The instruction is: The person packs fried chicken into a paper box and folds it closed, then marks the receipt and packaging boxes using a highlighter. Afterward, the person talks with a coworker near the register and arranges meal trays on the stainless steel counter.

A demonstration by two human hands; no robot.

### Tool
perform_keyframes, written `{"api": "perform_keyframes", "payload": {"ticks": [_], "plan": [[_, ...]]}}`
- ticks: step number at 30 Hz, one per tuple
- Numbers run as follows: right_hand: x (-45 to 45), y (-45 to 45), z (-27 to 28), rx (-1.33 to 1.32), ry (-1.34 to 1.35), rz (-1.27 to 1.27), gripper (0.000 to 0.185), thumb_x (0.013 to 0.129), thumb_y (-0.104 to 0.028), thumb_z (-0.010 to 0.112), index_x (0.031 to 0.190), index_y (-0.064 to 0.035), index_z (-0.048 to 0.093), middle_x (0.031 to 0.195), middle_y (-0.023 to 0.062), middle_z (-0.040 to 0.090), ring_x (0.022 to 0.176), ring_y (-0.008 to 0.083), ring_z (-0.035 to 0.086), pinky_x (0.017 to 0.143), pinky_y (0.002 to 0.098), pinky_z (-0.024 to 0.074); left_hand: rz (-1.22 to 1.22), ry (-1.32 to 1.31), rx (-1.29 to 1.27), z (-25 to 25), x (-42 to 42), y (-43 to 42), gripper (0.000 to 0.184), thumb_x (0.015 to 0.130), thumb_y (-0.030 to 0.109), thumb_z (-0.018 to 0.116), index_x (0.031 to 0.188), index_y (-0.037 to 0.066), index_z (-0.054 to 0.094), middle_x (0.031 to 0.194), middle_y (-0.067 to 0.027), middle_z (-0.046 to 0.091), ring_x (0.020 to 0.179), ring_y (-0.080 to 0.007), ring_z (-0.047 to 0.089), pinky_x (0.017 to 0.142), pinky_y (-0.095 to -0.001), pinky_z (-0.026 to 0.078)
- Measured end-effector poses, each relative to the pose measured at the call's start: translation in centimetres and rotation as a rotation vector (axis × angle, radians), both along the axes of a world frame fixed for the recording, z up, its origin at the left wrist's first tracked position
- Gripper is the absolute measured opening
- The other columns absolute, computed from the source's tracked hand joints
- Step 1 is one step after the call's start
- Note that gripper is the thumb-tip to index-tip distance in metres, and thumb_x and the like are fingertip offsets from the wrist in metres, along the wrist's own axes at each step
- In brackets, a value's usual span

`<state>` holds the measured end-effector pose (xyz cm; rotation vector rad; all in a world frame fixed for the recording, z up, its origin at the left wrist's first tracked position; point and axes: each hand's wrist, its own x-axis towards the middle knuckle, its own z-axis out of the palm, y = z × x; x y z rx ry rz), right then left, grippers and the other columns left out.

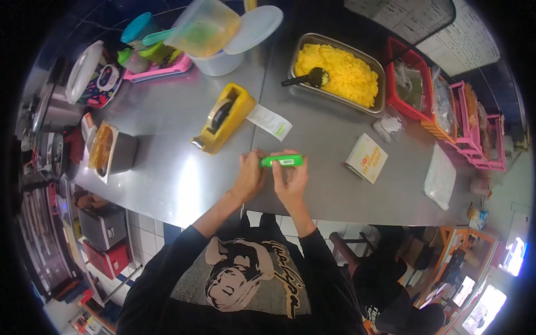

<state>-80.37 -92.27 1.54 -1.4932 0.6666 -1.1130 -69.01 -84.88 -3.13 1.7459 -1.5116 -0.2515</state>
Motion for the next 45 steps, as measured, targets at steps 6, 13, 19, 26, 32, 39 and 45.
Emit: {"api": "perform_keyframes", "payload": {"ticks": [6,13,19,26,32,39,45], "plan": [[0.2,3.8,1.1,-0.026,0.17,0.242,0.013,0.085,0.001,0.06,0.098,0.0021,0.056,0.096,0.0128,0.063,0.086,0.0182,0.063,0.075,0.0288,0.0503,0.042,0.19,0.209,2.1,-0.5,6.3,0.026,0.081,-0.001,0.045,0.106,-0.004,0.039,0.091,-0.0263,0.049,0.078,-0.041,0.05,0.069,-0.0457,0.042],[3.2,9.6,1.6,0.077,0.196,0.353,0.013,0.087,-0.002,0.059,0.099,0.0022,0.054,0.093,0.0135,0.064,0.078,0.0156,0.062,0.067,0.0262,0.0496,0.127,0.453,0.214,5.7,1.8,12.6,0.031,0.078,0.0,0.056,0.103,-0.004,0.04,0.095,-0.0262,0.049,0.09,-0.0424,0.053,0.078,-0.0475,0.043],[2.9,4.9,-4.8,0.528,0.036,-0.221,0.024,0.093,-0.017,0.056,0.112,-0.0031,0.05,0.11,0.0137,0.06,0.088,0.0184,0.06,0.077,0.0304,0.0485,0.715,-0.016,-0.44,10.3,14.2,21.2,0.071,0.068,0.009,0.077,0.121,0.0,0.03,0.118,-0.0178,0.039,0.11,-0.0305,0.043,0.09,-0.0427,0.036],[0.3,2.1,-8.5,0.933,-0.519,-0.458,0.055,0.093,-0.026,0.055,0.137,-0.0028,0.031,0.126,0.02,0.046,0.112,0.0284,0.053,0.095,0.0402,0.0463,0.977,0.307,-0.366,-1.3,30.8,30.3,0.109,0.062,0.035,0.086,0.137,-0.005,0.017,0.136,-0.0219,0.026,0.127,-0.0345,0.027,0.106,-0.0427,0.024],[1.7,9.9,-8.5,1.087,-0.401,-0.494,0.049,0.089,-0.023,0.059,0.13,-0.0038,0.039,0.12,0.0166,0.05,0.098,0.0277,0.058,0.076,0.0401,0.0531,0.743,0.164,-0.295,-1.9,38.6,26.1,0.075,0.065,0.019,0.085,0.125,-0.001,0.044,0.12,-0.0134,0.05,0.112,-0.0264,0.05,0.094,-0.0376,0.043],[8.8,18.2,-5.0,0.891,-0.3,-0.567,0.017,0.09,-0.023,0.06,0.094,-0.0074,0.056,0.073,0.0015,0.05,0.064,0.0157,0.048,0.06,0.028,0.0416,0.722,0.148,-0.116,1.6,49.0,19.6,0.097,0.055,0.039,0.085,0.133,0.004,0.039,0.132,-0.0159,0.046,0.123,-0.0314,0.04,0.099,-0.0484,0.029],[13.2,20.3,-3.0,0.83,-0.293,-0.526,0.027,0.09,-0.034,0.06,0.087,-0.008,0.055,0.063,-0.0004,0.041,0.059,0.0128,0.038,0.054,0.0283,0.0308,1.271,-0.109,-0.245,3.0,56.0,26.2,0.088,0.074,0.048,0.07,0.132,-0.007,0.034,0.13,-0.027,0.042,0.121,-0.0397,0.039,0.102,-0.046,0.03]]}}
